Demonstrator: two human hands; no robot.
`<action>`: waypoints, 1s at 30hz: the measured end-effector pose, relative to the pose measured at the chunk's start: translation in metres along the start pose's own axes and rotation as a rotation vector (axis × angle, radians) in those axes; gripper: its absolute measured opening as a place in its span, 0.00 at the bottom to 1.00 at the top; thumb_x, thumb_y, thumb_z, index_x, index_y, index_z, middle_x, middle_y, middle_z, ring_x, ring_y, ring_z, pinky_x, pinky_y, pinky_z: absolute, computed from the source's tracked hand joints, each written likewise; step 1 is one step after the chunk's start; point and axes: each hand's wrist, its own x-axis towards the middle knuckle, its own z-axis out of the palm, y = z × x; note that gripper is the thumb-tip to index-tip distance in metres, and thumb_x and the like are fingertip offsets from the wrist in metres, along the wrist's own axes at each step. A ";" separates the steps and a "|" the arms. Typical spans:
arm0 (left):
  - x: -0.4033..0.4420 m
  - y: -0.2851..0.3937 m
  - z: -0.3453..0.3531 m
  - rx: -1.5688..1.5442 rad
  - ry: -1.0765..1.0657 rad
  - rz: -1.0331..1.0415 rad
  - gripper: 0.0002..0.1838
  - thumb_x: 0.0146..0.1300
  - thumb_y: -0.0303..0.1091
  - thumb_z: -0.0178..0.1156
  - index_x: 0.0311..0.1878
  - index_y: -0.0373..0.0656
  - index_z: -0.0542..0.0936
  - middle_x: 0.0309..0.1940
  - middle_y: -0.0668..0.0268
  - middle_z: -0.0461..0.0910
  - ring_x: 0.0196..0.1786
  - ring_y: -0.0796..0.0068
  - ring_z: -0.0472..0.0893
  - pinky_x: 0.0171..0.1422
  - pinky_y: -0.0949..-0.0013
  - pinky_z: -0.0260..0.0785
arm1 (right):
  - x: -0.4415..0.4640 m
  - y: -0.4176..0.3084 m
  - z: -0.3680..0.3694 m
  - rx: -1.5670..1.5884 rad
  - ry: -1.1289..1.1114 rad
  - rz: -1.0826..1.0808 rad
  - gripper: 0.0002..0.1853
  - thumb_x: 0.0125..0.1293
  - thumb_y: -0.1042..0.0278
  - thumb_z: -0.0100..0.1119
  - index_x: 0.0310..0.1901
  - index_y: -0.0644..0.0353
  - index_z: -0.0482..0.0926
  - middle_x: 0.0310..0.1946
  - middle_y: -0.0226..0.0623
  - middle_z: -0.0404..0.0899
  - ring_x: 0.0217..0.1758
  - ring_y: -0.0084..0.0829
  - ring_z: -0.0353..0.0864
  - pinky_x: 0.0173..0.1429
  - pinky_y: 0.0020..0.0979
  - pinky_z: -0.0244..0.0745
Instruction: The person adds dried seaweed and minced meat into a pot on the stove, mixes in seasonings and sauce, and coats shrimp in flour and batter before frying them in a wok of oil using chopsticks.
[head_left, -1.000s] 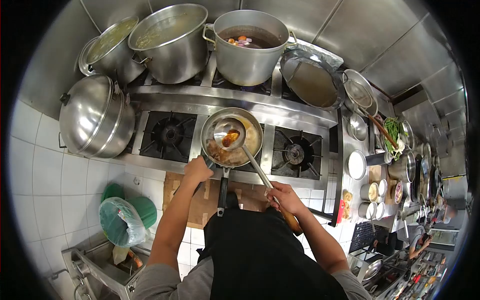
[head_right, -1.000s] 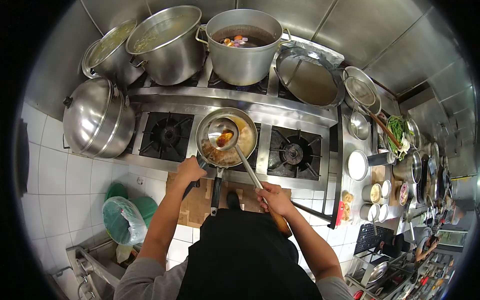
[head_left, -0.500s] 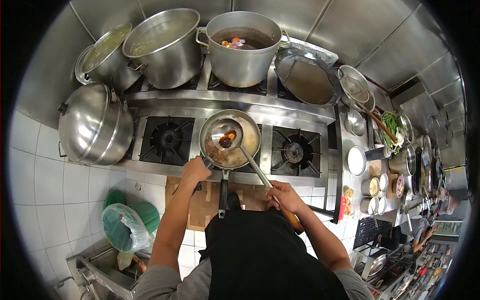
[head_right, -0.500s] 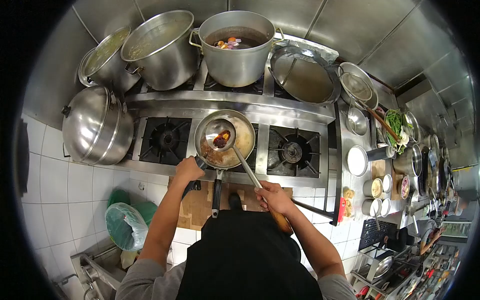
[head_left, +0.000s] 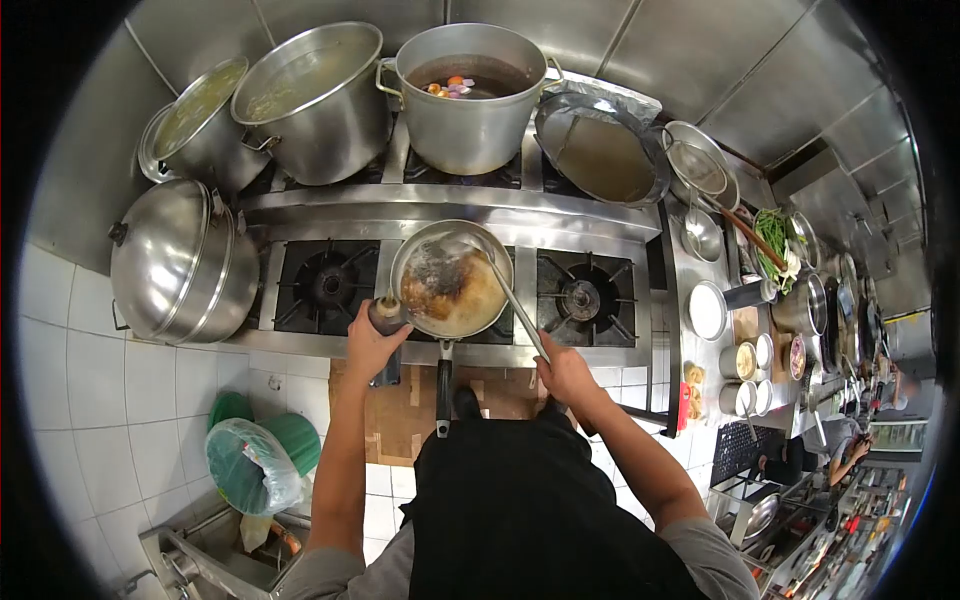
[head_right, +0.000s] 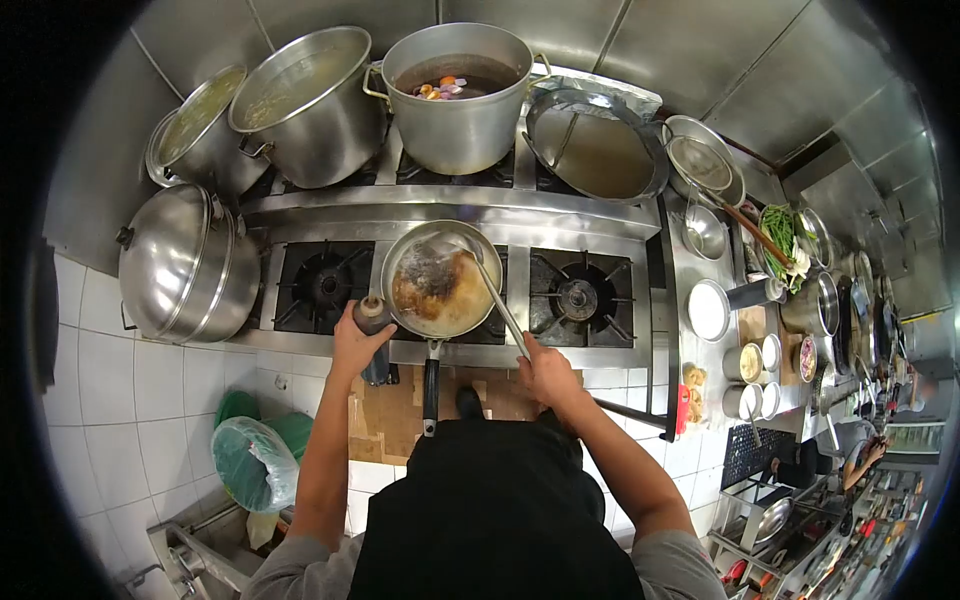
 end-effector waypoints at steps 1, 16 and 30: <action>-0.003 0.001 -0.002 -0.082 0.029 0.031 0.28 0.43 0.36 0.74 0.44 0.34 0.73 0.36 0.52 0.82 0.43 0.56 0.82 0.48 0.61 0.73 | -0.003 -0.004 0.001 0.001 -0.003 -0.007 0.25 0.62 0.64 0.55 0.58 0.71 0.68 0.26 0.59 0.77 0.30 0.51 0.81 0.36 0.44 0.74; -0.042 0.038 -0.045 -0.300 0.159 0.054 0.25 0.46 0.26 0.74 0.45 0.38 0.70 0.36 0.67 0.77 0.38 0.79 0.77 0.46 0.72 0.70 | 0.004 -0.042 -0.051 1.023 -0.454 0.515 0.06 0.66 0.68 0.52 0.34 0.60 0.71 0.22 0.29 0.70 0.17 0.19 0.66 0.20 0.24 0.61; -0.055 0.094 -0.085 -0.340 0.107 0.117 0.24 0.49 0.21 0.68 0.49 0.35 0.70 0.43 0.59 0.80 0.48 0.71 0.79 0.57 0.68 0.70 | 0.008 -0.011 -0.043 0.295 0.012 0.009 0.22 0.62 0.68 0.55 0.57 0.67 0.70 0.27 0.55 0.78 0.27 0.49 0.78 0.35 0.42 0.74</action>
